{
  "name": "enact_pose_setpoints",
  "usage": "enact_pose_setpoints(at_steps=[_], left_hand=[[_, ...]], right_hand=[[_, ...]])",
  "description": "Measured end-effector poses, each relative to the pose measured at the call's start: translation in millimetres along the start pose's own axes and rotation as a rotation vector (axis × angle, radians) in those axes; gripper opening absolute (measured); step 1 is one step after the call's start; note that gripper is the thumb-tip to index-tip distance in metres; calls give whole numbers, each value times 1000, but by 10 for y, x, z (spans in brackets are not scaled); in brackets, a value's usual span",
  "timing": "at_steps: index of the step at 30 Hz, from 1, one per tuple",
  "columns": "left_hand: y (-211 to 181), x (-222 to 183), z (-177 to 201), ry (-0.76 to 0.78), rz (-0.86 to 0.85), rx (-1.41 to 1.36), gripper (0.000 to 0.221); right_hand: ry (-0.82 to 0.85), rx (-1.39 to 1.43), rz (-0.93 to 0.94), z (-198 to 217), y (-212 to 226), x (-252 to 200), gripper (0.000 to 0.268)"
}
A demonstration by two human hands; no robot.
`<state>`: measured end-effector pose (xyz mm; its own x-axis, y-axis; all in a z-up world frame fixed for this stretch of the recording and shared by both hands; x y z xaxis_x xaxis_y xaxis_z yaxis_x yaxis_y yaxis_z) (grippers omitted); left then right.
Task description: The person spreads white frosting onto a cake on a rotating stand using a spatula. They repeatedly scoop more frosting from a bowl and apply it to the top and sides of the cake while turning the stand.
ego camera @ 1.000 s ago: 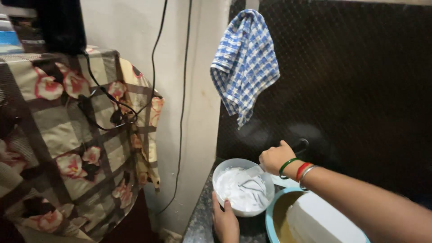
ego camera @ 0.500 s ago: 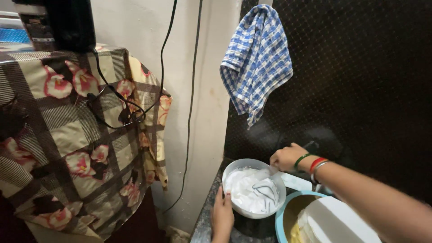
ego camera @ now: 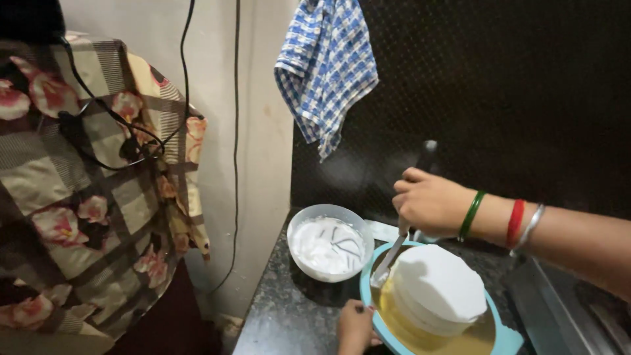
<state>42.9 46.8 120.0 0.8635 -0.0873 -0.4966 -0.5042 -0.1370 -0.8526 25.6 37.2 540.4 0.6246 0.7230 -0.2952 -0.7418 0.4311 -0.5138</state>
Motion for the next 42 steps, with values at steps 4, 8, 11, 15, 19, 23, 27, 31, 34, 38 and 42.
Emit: enact_pose_setpoints(at_steps=[4,8,11,15,19,23,27,31,34,38,42], left_hand=[[-272,-525,-8,54,79,-16,27],[-228,-472,-52,40,58,0,28],[-268,-523,-15,9,30,53,27],[-331,-608,-15,16,35,61,25],[-375,-646,17,-13,34,123,29],[-422,-650,46,-28,22,149,27],[-479,-757,35,-15,41,90,27],[-444,-733,33,-31,54,94,27],[-438,-686,39,-48,35,103,25],[-544,-699,99,-101,-18,167,25],[-601,-807,105,-88,-23,182,24]], right_hand=[[33,-143,15,-169,326,-44,20],[69,-291,83,-261,689,-90,30],[-30,-409,191,-268,867,-110,33],[-7,-488,203,-473,815,-24,35],[243,-270,57,-502,838,-46,32],[174,-400,191,-552,941,-153,37],[31,-511,244,-582,725,-53,33],[111,-410,36,-577,529,77,31],[268,-213,-76,-559,619,24,31],[83,-388,130,-335,927,-71,30],[-94,-473,241,-391,789,-82,33]])
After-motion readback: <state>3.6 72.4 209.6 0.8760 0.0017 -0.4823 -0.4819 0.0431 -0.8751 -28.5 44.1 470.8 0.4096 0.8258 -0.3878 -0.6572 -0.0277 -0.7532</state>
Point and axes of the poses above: each hand's wrist, its own x-axis towards the middle knuckle, its own z-axis out of the back of the hand, y = z × x, the point moved 9 cm from there along x, towards the middle knuckle, and after that the axes turned 3 degrees about z, right-handed, at the moved point
